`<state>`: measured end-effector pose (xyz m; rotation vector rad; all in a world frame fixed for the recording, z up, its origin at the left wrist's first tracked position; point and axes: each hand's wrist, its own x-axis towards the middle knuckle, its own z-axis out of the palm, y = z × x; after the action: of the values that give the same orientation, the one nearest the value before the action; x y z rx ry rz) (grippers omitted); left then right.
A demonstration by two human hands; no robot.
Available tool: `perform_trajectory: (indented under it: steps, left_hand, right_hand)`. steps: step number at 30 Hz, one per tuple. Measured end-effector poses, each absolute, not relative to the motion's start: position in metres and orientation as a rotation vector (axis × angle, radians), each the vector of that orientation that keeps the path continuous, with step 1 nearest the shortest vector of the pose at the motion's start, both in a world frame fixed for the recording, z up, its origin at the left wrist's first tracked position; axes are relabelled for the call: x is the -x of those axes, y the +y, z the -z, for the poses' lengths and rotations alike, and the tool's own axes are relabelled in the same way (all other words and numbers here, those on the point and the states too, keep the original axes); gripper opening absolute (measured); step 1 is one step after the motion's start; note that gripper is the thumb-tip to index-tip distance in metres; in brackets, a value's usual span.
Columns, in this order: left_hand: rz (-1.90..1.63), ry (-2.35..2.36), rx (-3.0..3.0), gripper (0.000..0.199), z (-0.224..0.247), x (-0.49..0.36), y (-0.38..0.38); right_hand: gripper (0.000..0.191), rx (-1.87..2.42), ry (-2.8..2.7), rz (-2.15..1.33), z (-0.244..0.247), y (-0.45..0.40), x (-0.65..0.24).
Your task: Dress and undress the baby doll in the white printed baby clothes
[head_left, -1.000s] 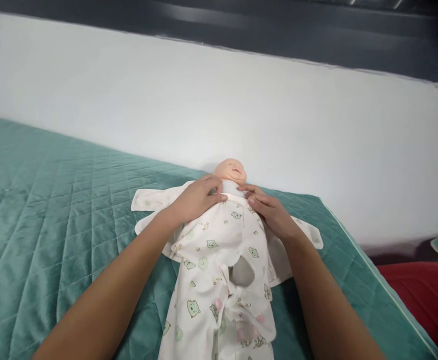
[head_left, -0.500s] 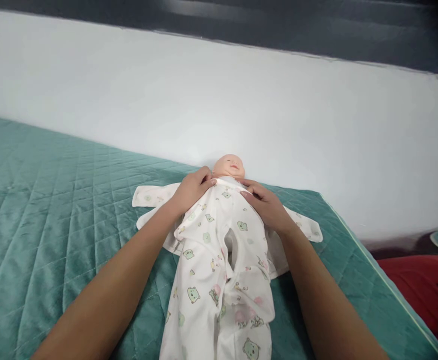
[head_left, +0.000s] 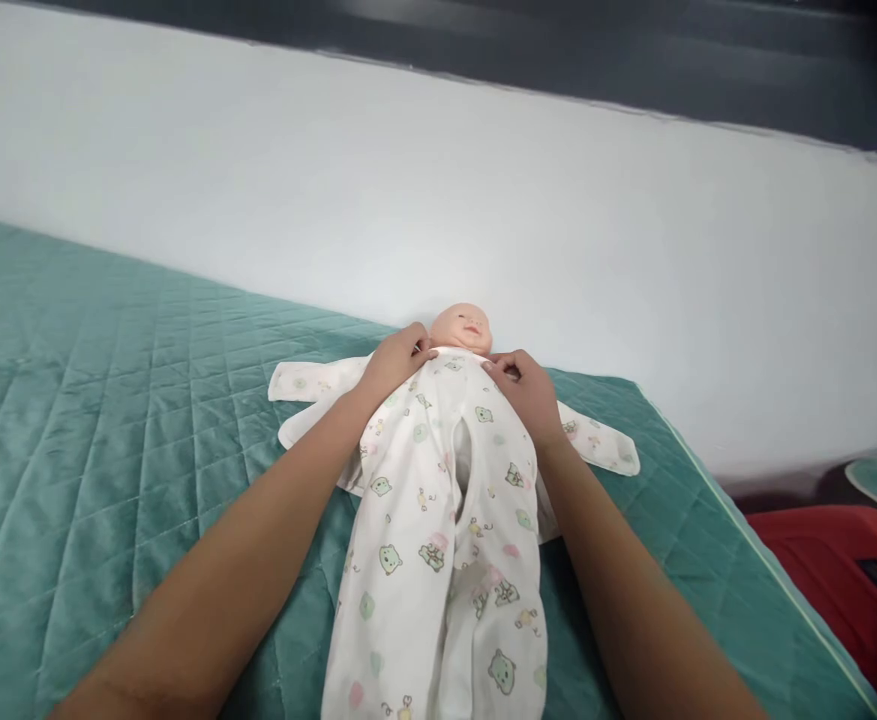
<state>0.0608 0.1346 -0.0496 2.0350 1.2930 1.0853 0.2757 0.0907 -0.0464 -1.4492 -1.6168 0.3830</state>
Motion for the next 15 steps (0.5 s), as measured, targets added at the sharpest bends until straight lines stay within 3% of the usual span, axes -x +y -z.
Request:
perform_trajectory:
  steps: [2, 7, 15]
  left_hand:
    - [-1.104, 1.238, -2.065, 0.008, 0.051, -0.06, 0.134]
    - [-0.998, 1.159, -2.303, 0.033, 0.05, -0.058, 0.133]
    - [-0.74, 1.264, -2.499, 0.046, 0.046, -0.05, 0.119]
  right_hand:
    - [0.023, 1.424, -1.614, -0.411, 0.049, 0.09, -0.277]
    - [0.021, 1.383, -1.637, -0.479, 0.052, 0.087, -0.282]
    - [0.031, 1.35, -1.729, -0.515, 0.05, 0.077, -0.288]
